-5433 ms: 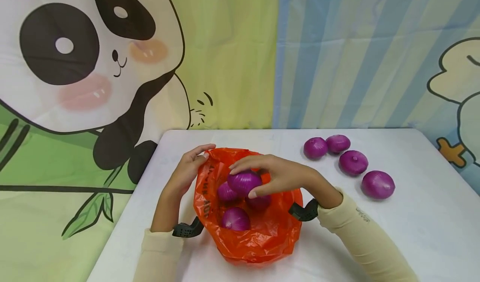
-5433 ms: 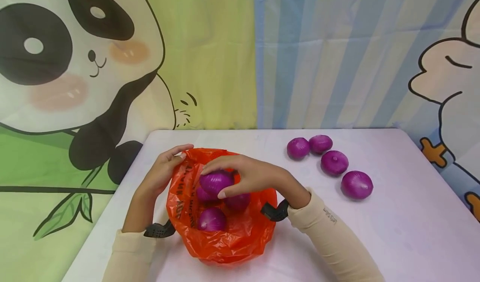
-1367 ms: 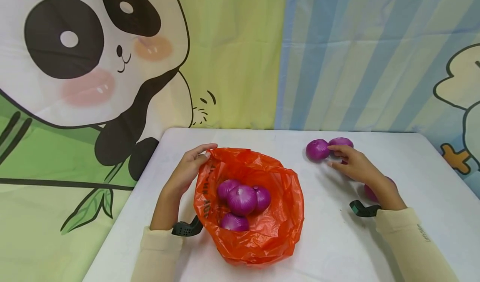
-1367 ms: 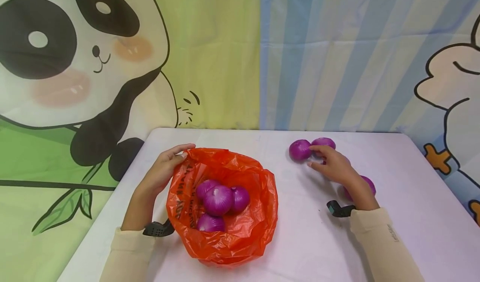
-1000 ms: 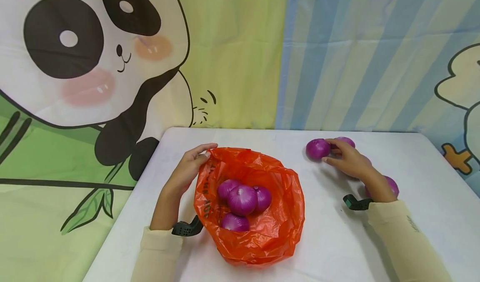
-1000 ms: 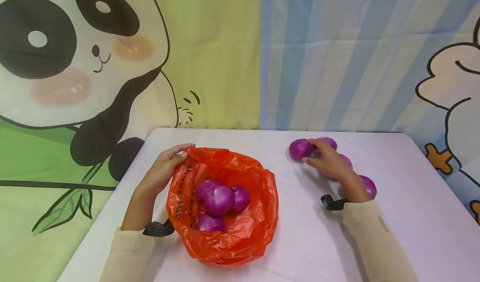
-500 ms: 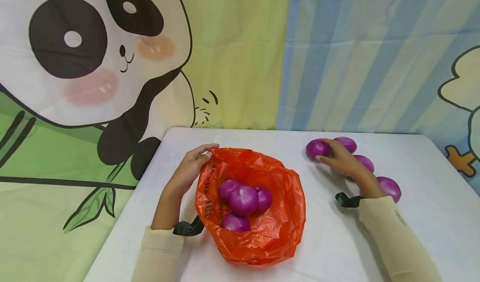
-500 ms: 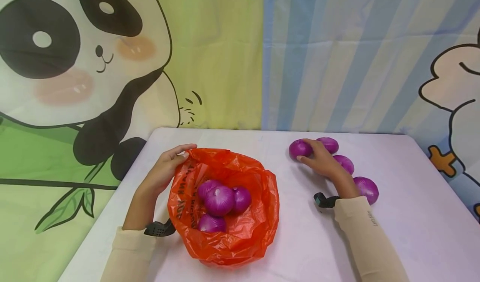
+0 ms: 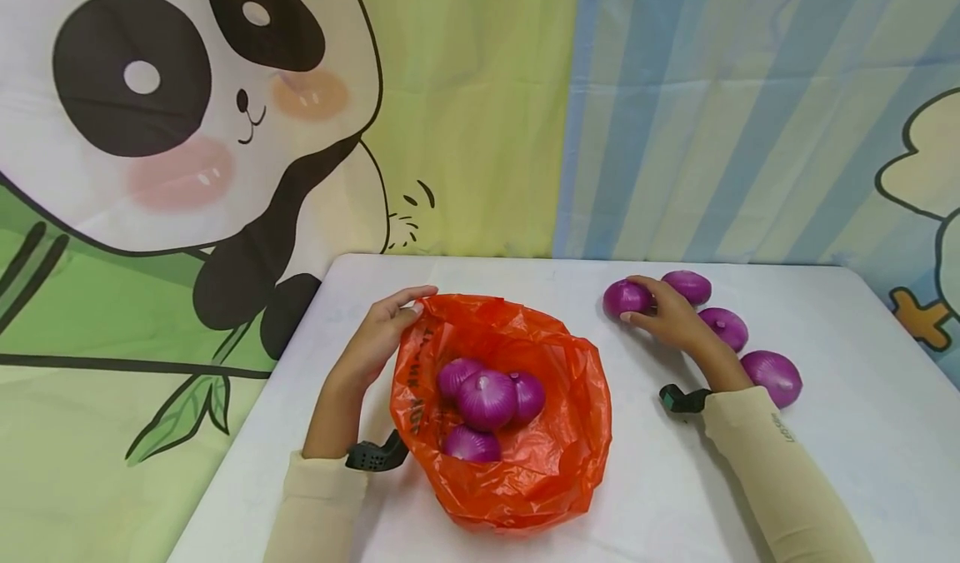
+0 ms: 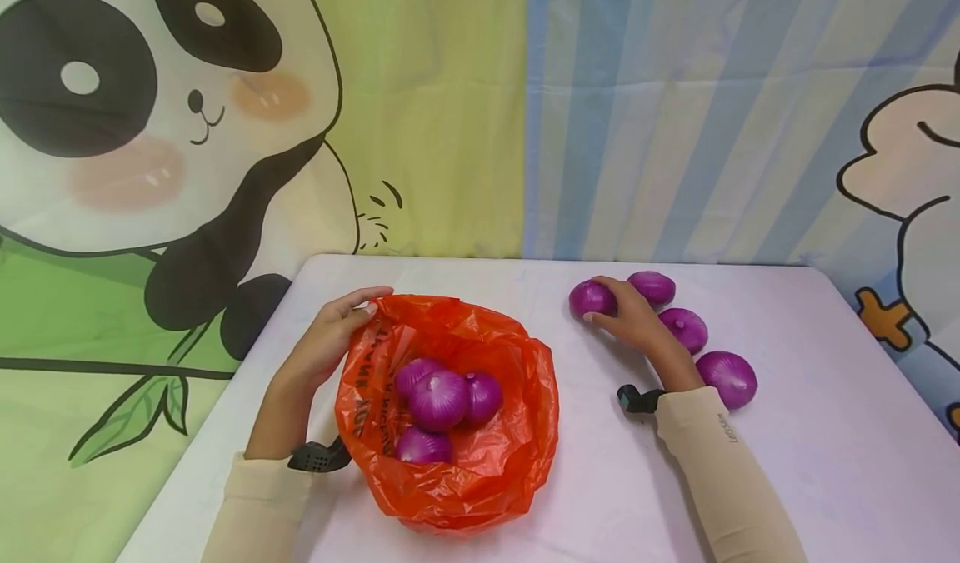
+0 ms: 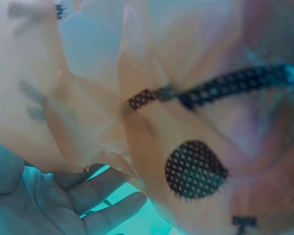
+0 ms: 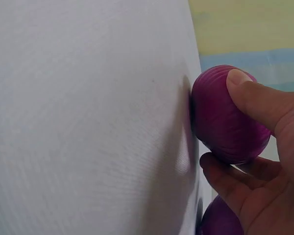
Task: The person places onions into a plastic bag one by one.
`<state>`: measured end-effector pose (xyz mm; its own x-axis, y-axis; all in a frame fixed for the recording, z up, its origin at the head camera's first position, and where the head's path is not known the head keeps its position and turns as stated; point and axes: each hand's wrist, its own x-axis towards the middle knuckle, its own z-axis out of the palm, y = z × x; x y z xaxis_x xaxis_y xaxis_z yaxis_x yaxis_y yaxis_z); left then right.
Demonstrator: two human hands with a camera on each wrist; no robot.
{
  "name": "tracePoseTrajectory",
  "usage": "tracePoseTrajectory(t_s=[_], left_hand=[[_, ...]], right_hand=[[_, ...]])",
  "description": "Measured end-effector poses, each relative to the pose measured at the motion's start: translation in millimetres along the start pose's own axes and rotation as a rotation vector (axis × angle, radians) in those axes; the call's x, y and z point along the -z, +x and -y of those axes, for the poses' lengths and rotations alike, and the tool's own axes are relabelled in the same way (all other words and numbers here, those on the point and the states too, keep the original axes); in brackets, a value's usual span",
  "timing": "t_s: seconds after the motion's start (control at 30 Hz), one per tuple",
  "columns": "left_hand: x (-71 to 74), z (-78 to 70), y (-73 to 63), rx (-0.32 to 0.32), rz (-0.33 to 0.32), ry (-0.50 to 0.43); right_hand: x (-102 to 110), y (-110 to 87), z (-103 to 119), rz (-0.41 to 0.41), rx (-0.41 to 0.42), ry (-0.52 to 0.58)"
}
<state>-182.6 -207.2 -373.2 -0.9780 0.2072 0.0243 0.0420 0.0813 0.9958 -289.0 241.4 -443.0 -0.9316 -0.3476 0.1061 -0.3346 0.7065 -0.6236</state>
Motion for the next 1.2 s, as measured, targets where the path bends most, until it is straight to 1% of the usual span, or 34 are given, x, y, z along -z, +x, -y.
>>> tracePoseTrajectory(t_s=[0.2, 0.33, 0.47, 0.7, 0.83, 0.93, 1.2], left_hand=[[1.1, -1.2, 0.3, 0.003, -0.006, 0.004], [1.1, -2.4, -0.2, 0.0, 0.0, -0.003], [1.5, -2.8, -0.3, 0.0, -0.001, -0.01], [1.9, -1.3, 0.7, -0.001, 0.003, -0.014], [1.5, -0.9, 1.0, -0.001, 0.003, -0.014], [0.5, -1.5, 0.7, -0.006, 0.008, -0.015], [-0.3, -2.1, 0.2, -0.005, 0.002, -0.018]], right_hand=[[5.5, -3.4, 10.7, 0.025, 0.034, 0.03], [11.0, -5.2, 23.5, 0.055, 0.038, 0.078], [16.0, -6.2, 37.7, 0.064, 0.059, 0.134], [24.8, -10.5, 62.5, 0.076, 0.163, 0.244], [29.2, -16.1, 82.5, 0.099, 0.189, 0.297], [31.1, -19.4, 96.8, 0.113, 0.228, 0.329], [33.8, -26.8, 127.6, 0.162, 0.367, 0.398]])
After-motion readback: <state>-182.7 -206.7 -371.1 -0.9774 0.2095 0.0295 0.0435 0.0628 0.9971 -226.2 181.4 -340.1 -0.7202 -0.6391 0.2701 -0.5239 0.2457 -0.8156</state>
